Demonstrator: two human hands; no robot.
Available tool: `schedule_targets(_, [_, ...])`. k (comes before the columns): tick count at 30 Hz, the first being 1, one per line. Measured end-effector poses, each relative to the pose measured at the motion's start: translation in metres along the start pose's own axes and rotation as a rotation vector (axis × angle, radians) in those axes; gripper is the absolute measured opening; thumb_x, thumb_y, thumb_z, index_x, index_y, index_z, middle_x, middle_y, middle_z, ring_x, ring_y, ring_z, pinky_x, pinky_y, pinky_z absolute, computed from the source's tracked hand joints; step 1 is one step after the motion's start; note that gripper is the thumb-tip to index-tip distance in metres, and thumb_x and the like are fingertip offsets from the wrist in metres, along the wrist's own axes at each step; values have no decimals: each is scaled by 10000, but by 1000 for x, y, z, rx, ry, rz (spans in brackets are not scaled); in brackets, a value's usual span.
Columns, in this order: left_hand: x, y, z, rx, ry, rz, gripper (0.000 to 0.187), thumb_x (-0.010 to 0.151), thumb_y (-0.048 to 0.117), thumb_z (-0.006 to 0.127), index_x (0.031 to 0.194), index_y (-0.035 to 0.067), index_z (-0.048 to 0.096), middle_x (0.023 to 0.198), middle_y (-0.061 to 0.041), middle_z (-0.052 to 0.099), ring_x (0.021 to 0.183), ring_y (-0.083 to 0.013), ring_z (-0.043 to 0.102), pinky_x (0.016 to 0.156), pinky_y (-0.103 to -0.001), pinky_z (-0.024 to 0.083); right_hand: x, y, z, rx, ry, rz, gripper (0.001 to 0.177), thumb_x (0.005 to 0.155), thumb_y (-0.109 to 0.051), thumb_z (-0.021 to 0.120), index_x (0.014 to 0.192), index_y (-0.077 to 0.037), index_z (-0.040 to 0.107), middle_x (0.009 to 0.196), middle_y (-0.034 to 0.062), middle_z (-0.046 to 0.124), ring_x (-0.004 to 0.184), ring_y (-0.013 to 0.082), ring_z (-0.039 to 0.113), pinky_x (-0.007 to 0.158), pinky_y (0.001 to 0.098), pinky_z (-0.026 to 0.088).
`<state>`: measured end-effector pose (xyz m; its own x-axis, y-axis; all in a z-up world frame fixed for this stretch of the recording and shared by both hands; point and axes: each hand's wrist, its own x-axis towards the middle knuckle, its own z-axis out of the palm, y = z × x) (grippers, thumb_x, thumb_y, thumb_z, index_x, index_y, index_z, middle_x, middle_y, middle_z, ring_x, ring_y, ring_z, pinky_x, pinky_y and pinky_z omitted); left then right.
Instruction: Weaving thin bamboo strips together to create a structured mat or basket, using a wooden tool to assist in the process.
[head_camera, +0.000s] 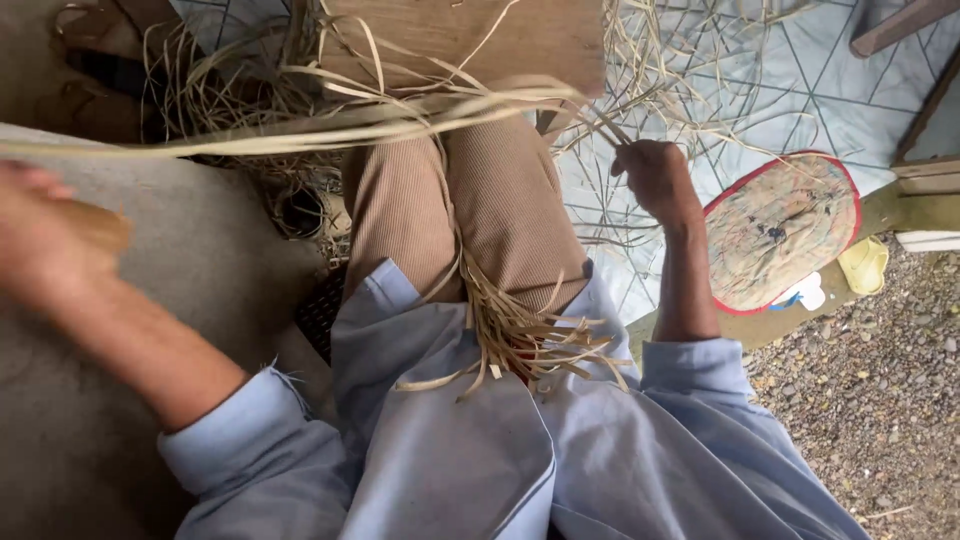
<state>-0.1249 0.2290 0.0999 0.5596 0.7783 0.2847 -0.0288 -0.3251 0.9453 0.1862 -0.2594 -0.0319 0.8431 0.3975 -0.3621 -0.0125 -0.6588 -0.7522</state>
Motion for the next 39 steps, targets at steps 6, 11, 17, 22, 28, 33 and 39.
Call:
schedule_targets(6, [-75, 9, 100, 442, -38, -277, 68, 920, 185, 827, 928, 125, 796, 695, -72, 680, 560, -176, 599, 504, -378, 441, -3, -87, 49, 47, -27, -258, 225, 1082, -58, 508, 1060, 44, 707, 759, 168, 665, 526, 182, 651, 449, 295, 470])
schedule_targets(11, [-102, 59, 173, -118, -386, -595, 241, 894, 364, 807, 970, 148, 732, 610, 6, 582, 468, -91, 545, 455, -251, 519, -75, -186, 94, -270, -80, -566, 81, 979, -105, 618, 949, -56, 675, 766, 191, 702, 683, 425, 713, 583, 518, 560])
schedule_targets(17, [-79, 56, 180, -478, -307, -755, 387, 868, 319, 855, 1044, 32, 665, 568, 5, 461, 391, -66, 421, 332, -271, 432, -78, -181, 92, -274, -118, -733, 271, 1022, -228, 635, 810, -108, 517, 641, 129, 620, 624, 402, 670, 583, 528, 527])
schedule_targets(22, [-86, 43, 187, -488, -442, -819, 387, 897, 344, 813, 1110, 30, 734, 587, 14, 479, 414, -58, 440, 366, -252, 436, -80, -198, 94, -217, -83, -791, 128, 986, -139, 668, 878, -124, 601, 666, 76, 660, 637, 335, 709, 609, 468, 585])
schedule_targets(28, [-25, 41, 130, -570, 13, -743, 253, 868, 261, 799, 772, 60, 677, 492, -15, 484, 391, -76, 499, 400, -270, 464, -59, -162, 69, -247, -178, -819, 197, 1041, -274, 650, 1032, -77, 648, 684, 146, 690, 629, 373, 709, 614, 475, 590])
schedule_targets(33, [67, -47, -23, -764, 370, -337, 113, 995, 159, 754, 1037, 62, 712, 873, -55, 717, 595, -118, 490, 627, -339, 488, -39, -111, 14, -115, -259, -467, 333, 1109, -249, 564, 808, -123, 495, 685, -36, 477, 632, 121, 377, 588, 309, 339])
schedule_targets(39, [3, 30, 77, -41, 349, -563, 326, 875, 522, 625, 928, 206, 688, 830, 24, 757, 460, -63, 571, 391, -234, 528, -31, -141, 48, 230, -305, -93, 146, 1017, -164, 498, 923, -122, 601, 813, -68, 565, 603, 15, 411, 422, 202, 337])
